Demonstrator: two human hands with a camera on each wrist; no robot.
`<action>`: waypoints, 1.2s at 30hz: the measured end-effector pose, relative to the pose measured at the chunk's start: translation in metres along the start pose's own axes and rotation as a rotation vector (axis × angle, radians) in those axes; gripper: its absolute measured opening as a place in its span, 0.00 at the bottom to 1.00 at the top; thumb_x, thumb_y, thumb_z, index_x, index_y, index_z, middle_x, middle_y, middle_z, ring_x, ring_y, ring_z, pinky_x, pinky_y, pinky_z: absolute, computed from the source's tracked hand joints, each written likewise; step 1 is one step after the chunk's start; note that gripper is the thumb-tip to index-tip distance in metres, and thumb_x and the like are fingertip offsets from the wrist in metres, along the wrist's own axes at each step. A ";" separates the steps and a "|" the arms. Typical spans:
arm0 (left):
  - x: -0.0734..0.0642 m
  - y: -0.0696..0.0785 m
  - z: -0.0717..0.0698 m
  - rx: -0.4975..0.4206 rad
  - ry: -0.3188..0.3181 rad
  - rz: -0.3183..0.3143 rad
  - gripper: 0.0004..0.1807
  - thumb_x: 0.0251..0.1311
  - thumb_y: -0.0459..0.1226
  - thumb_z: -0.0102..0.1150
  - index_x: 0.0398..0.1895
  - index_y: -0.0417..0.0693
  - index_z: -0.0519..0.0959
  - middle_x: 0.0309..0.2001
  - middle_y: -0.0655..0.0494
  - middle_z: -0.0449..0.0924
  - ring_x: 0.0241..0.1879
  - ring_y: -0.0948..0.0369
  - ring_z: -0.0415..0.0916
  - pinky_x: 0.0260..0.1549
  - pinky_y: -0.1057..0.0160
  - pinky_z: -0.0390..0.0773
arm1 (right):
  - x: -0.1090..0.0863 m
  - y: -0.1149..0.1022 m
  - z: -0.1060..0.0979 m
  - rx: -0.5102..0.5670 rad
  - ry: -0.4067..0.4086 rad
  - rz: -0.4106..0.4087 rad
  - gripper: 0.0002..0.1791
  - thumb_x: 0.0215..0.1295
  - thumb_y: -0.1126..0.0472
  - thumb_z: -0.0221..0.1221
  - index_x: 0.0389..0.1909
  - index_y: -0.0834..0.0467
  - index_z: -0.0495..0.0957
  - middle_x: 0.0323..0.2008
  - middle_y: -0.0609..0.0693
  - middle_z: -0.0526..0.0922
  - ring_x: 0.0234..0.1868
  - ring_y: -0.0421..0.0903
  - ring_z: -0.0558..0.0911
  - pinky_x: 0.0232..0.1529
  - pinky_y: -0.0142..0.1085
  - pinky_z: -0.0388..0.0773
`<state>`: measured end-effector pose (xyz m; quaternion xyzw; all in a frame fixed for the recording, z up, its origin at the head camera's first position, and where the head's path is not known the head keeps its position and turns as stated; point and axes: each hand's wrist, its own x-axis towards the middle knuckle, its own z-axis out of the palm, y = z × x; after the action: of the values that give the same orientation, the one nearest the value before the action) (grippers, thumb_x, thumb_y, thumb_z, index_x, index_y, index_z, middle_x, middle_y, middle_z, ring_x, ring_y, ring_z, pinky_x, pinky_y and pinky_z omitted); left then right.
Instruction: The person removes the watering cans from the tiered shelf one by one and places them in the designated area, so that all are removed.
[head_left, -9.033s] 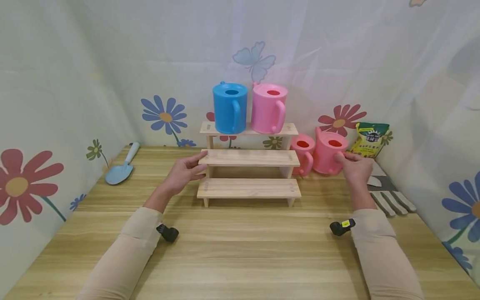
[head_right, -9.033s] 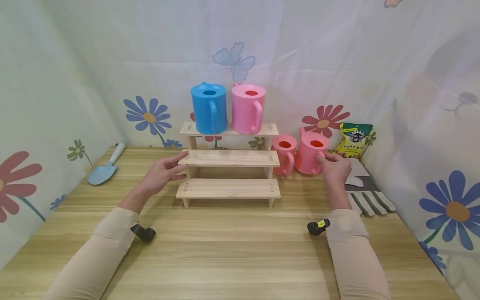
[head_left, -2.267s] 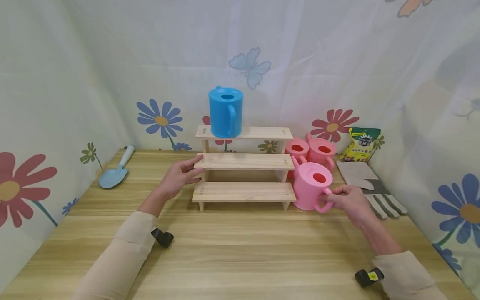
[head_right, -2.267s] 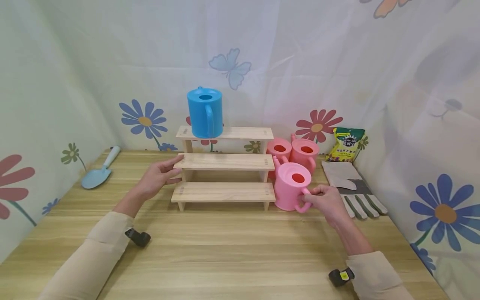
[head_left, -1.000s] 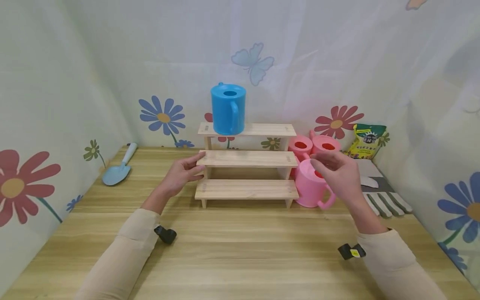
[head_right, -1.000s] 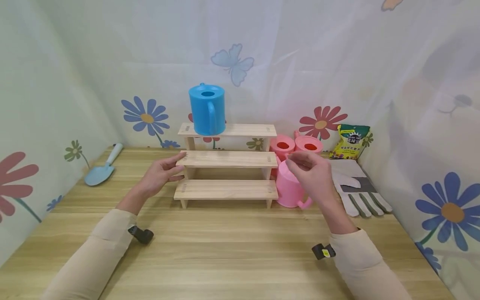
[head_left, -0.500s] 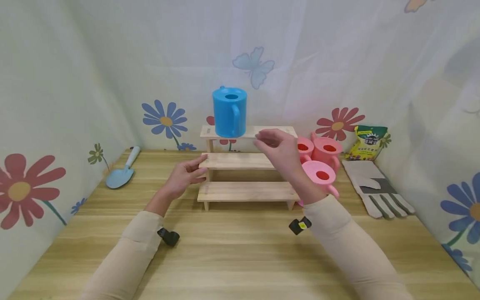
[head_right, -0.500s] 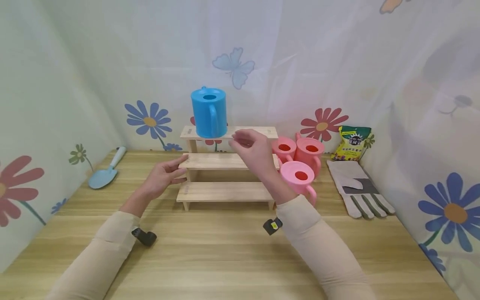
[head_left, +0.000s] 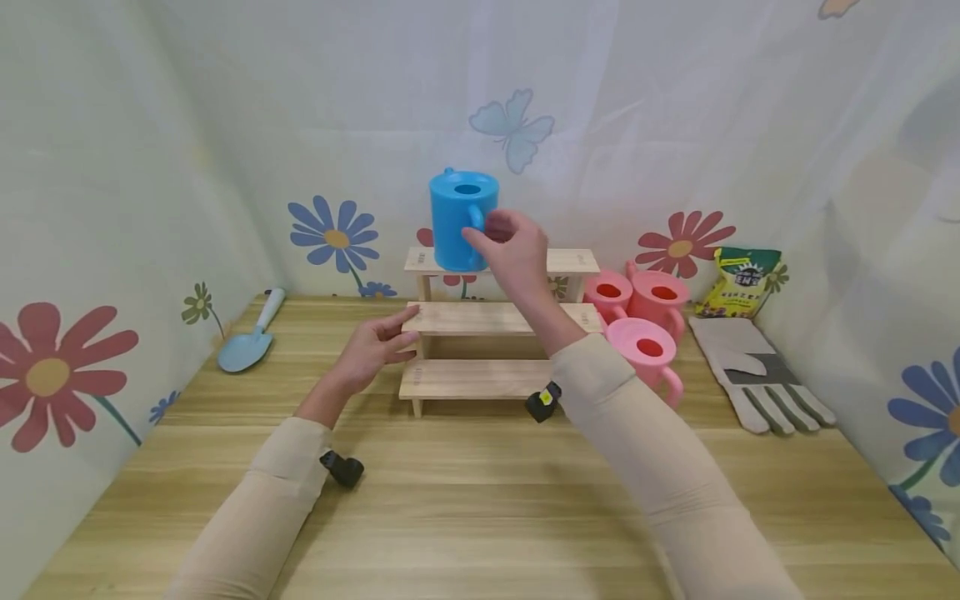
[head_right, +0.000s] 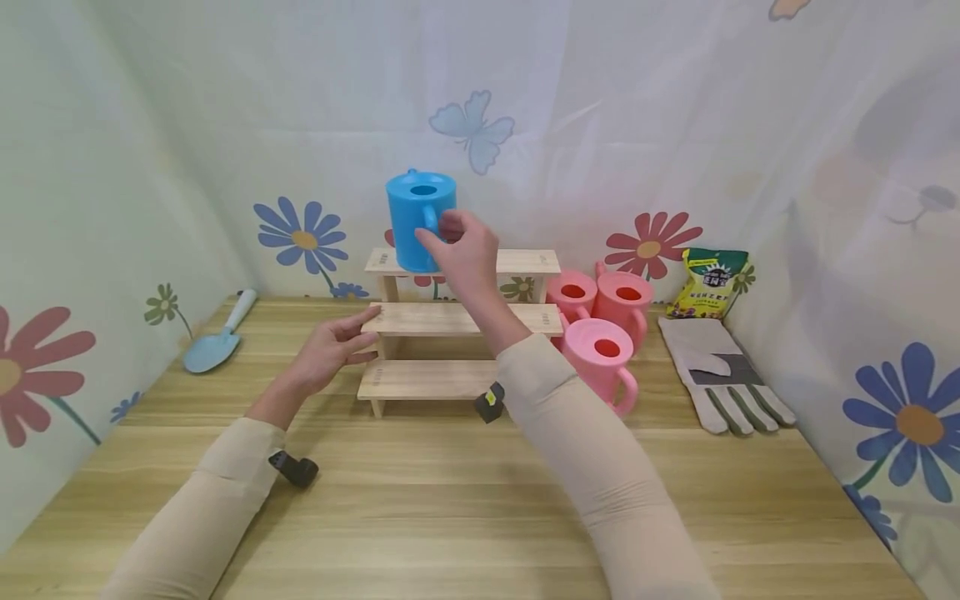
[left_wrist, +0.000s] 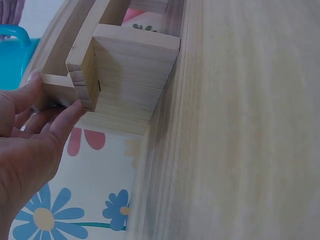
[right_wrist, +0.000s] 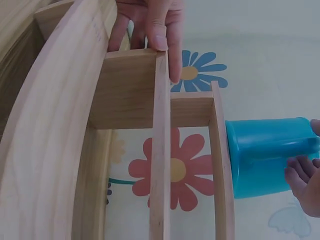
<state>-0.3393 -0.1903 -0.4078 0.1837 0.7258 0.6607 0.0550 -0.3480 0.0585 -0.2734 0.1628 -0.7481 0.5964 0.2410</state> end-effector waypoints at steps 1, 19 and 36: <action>0.000 0.000 0.000 0.002 0.001 0.002 0.32 0.71 0.36 0.58 0.76 0.45 0.63 0.77 0.46 0.54 0.71 0.45 0.61 0.57 0.43 0.75 | 0.003 -0.001 0.002 -0.004 0.001 0.005 0.25 0.61 0.54 0.72 0.54 0.64 0.80 0.47 0.56 0.86 0.48 0.48 0.85 0.52 0.39 0.83; -0.004 -0.002 -0.001 0.024 0.003 0.006 0.32 0.71 0.38 0.58 0.76 0.46 0.62 0.77 0.47 0.53 0.71 0.46 0.60 0.57 0.45 0.75 | 0.011 -0.009 0.017 0.011 0.104 0.174 0.22 0.62 0.54 0.70 0.54 0.62 0.84 0.46 0.56 0.87 0.47 0.49 0.87 0.54 0.46 0.82; -0.001 0.000 0.001 -0.007 0.003 0.004 0.31 0.71 0.36 0.58 0.75 0.43 0.63 0.77 0.47 0.53 0.70 0.45 0.61 0.60 0.38 0.70 | 0.006 -0.019 -0.003 0.066 0.123 0.118 0.21 0.61 0.54 0.71 0.51 0.61 0.86 0.45 0.54 0.88 0.48 0.46 0.86 0.55 0.40 0.81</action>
<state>-0.3384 -0.1895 -0.4076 0.1841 0.7232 0.6635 0.0534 -0.3419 0.0570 -0.2541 0.0895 -0.7201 0.6428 0.2455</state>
